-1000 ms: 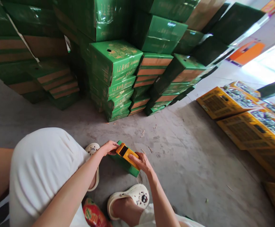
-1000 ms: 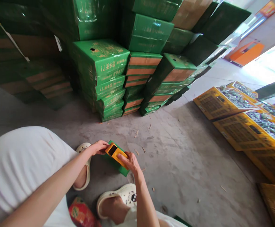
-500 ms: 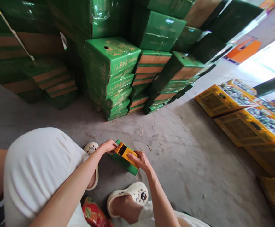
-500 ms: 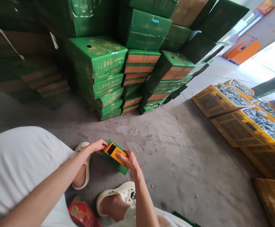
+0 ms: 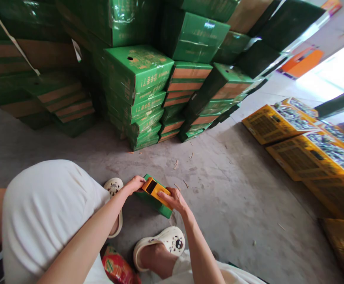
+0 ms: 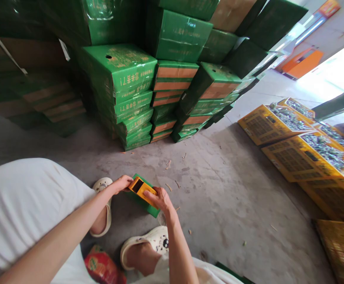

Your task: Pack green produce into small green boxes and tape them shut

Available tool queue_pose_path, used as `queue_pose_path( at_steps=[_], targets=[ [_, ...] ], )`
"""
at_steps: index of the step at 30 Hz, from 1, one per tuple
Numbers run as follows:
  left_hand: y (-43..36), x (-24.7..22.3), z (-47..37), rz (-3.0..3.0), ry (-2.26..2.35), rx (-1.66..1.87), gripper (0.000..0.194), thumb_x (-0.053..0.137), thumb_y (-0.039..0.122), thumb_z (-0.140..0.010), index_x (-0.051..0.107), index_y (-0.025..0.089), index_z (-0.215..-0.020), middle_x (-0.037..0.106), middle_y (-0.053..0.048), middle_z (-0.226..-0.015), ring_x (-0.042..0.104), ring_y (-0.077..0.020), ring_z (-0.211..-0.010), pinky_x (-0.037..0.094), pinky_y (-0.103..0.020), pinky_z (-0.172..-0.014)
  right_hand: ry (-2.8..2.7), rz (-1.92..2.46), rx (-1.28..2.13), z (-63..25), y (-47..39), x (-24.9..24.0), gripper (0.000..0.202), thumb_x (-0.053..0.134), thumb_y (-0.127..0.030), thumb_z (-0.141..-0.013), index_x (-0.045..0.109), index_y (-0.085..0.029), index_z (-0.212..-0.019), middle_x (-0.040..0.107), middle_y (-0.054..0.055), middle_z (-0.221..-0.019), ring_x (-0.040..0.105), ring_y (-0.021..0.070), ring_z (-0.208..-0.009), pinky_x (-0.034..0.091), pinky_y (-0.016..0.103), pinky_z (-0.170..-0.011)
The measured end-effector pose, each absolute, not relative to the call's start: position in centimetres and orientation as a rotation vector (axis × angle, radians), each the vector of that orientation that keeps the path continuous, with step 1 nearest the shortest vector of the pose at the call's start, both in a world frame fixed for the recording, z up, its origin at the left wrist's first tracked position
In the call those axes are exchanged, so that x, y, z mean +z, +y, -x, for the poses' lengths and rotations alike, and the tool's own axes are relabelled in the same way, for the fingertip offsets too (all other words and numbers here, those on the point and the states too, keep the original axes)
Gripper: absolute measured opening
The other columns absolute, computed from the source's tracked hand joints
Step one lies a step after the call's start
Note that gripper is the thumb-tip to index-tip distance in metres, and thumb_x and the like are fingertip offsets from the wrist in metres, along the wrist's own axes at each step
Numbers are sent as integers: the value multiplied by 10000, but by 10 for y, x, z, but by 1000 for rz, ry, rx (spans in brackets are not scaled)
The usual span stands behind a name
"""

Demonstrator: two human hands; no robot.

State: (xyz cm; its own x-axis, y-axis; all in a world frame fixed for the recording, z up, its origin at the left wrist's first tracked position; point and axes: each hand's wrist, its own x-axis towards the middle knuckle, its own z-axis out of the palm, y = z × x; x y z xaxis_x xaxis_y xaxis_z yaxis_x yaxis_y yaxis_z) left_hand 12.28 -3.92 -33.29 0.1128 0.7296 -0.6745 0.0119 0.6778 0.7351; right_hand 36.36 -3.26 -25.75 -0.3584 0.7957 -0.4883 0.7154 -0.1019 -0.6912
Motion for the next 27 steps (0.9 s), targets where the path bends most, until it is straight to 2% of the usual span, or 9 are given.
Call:
queue_pose_path(
  at_steps=[5, 9, 15, 20, 27],
  targets=[
    [-32, -336, -115, -878, 1508, 606, 114, 704, 254, -824, 766, 178, -766, 745, -18, -717, 696, -179, -717, 527, -257, -696, -2059, 1707, 1493, -363, -30, -256, 608, 652, -775, -799, 628, -173, -723, 495, -16, -625, 437, 120, -591, 284, 238, -498],
    [-27, -340, -85, -1024, 1681, 611, 149, 640, 230, -881, 756, 194, -793, 750, -27, -743, 723, -198, -816, 518, -265, -805, -2092, 1729, 1513, -372, -30, -254, 633, 637, -797, -801, 638, -168, -730, 494, -21, -617, 440, 120, -587, 288, 237, -497],
    [-25, -354, -58, -1147, 1933, 599, 200, 541, 173, -977, 723, 198, -899, 789, -115, -1067, 699, -237, -1094, 465, -320, -1006, -2136, 1766, 1471, -373, -31, -255, 609, 637, -781, -794, 623, -177, -728, 499, -20, -635, 461, 129, -594, 300, 238, -492],
    [-25, -366, -61, -1204, 1992, 561, 218, 501, 150, -1003, 701, 199, -930, 775, -124, -1039, 696, -243, -1104, 460, -335, -1037, -2190, 1777, 1390, -356, -26, -254, 627, 607, -795, -796, 571, -187, -646, 456, -20, -591, 439, 127, -576, 282, 243, -494],
    [-25, -392, -71, -1158, 1999, 503, 218, 488, 156, -1028, 701, 195, -1000, 751, -129, -1064, 684, -243, -1147, 475, -357, -1062, -2215, 1810, 1352, -348, -21, -260, 634, 603, -810, -784, 546, -198, -630, 456, -19, -589, 443, 130, -580, 269, 241, -493]
  ],
)
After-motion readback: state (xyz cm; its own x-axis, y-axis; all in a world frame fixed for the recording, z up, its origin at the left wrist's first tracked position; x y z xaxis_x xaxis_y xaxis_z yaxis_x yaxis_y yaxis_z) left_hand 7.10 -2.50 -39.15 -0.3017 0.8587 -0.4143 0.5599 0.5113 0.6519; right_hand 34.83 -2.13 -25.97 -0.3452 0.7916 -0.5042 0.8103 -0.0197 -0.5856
